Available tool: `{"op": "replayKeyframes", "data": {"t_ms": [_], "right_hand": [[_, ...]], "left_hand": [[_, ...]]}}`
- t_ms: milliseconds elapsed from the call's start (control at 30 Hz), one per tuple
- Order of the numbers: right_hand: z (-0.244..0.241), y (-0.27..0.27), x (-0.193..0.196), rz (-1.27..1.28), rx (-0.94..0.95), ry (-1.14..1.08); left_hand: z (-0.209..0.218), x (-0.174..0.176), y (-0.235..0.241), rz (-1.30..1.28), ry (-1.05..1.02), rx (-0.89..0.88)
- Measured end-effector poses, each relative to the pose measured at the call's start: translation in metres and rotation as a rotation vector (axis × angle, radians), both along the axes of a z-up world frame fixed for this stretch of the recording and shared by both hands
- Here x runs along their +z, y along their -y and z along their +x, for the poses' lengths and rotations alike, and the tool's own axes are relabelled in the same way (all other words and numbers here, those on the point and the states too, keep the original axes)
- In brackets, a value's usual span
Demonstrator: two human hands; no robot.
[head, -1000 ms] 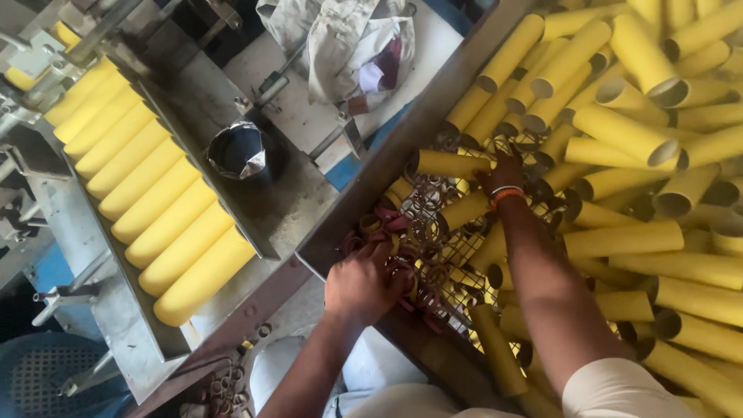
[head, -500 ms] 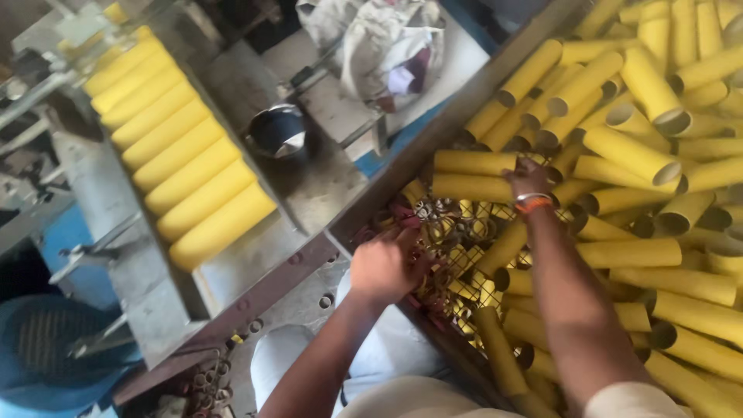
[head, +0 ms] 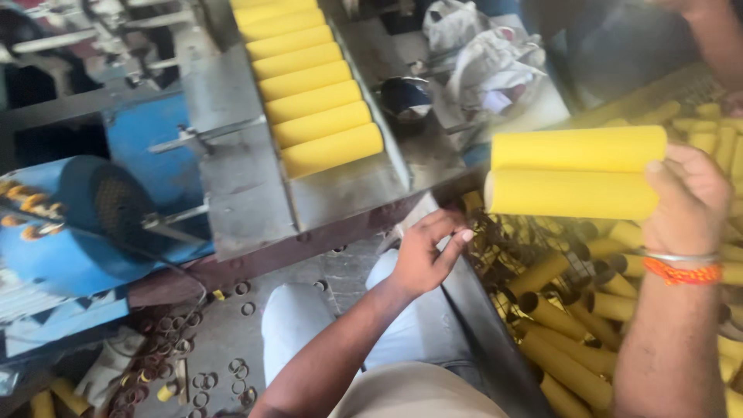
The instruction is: The person repeatedly picks up yellow cylindrical objects from a wire basket and places them onto a conveyor belt. The person handles the cylinders one at a time, moving them from the basket to the belt in a repetitive cycle.
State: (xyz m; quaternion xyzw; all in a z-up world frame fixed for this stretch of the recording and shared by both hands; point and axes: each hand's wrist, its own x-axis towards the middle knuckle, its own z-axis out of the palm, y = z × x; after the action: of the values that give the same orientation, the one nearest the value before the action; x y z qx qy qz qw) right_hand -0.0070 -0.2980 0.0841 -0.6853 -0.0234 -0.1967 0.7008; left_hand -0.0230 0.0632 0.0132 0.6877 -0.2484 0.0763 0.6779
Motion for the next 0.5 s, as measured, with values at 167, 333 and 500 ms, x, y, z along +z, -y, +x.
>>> {"op": "replayKeyframes", "data": {"t_ms": [167,333,500], "right_hand": [[0.044,-0.112,0.007,0.067,0.178,-0.066],[0.074,-0.194,-0.015,-0.049,0.259,-0.174],[0.092,-0.217,-0.026,-0.009,0.251,-0.148]], "left_hand": [[-0.015,0.004,-0.061,0.078,0.123,0.238],[-0.011,0.013,-0.103,0.359,0.373,0.567],[0.009,0.018,-0.112,0.565,0.316,0.671]]}}
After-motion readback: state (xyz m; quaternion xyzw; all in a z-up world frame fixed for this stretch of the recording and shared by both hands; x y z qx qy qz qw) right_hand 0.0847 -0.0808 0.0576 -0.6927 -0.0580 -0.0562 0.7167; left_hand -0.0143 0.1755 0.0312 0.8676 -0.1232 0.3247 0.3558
